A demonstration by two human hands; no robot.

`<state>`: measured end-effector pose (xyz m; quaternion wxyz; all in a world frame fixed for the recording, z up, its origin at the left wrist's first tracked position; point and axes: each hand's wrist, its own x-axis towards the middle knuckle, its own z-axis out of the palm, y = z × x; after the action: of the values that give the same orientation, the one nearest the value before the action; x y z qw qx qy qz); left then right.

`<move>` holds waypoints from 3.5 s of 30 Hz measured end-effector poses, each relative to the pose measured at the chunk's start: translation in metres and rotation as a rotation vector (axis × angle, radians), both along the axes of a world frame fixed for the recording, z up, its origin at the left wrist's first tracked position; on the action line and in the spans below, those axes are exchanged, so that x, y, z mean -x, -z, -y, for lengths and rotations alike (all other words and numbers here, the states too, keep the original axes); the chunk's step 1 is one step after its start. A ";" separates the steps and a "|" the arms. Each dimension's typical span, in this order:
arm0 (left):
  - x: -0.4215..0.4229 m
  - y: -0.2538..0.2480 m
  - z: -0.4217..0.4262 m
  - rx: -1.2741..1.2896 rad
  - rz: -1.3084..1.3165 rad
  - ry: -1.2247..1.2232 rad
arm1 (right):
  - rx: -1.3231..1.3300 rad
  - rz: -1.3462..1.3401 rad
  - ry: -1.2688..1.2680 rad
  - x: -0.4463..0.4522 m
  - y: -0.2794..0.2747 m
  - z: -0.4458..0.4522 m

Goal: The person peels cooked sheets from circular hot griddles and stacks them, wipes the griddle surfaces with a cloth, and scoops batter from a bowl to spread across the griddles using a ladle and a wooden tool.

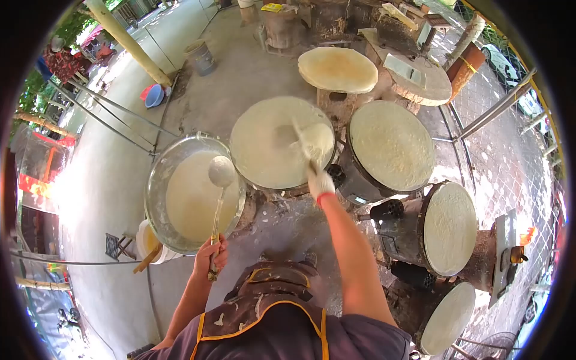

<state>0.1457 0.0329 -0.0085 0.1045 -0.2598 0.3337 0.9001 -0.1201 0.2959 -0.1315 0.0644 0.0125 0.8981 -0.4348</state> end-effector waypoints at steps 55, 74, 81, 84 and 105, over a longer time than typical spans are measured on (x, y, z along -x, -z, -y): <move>0.101 -0.060 0.019 0.178 0.031 0.306 | 0.557 0.282 0.199 -0.096 0.035 0.057; -0.038 -0.048 -0.211 0.370 -0.015 1.241 | 0.157 -0.471 2.234 -0.713 0.012 -0.235; -0.167 -0.070 -0.349 0.104 0.135 1.528 | 0.070 -0.209 2.684 -0.984 -0.004 -0.358; -0.215 -0.078 -0.391 0.130 0.152 1.653 | 0.102 -0.156 2.713 -1.027 0.006 -0.389; -0.249 -0.057 -0.472 0.237 0.176 1.877 | 0.417 -0.874 2.508 -0.936 -0.123 -0.406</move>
<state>0.3951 0.5049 0.0485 0.7829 0.0386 0.4863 0.3860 0.8164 0.7023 -0.0083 -0.6634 0.6717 0.1449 -0.2960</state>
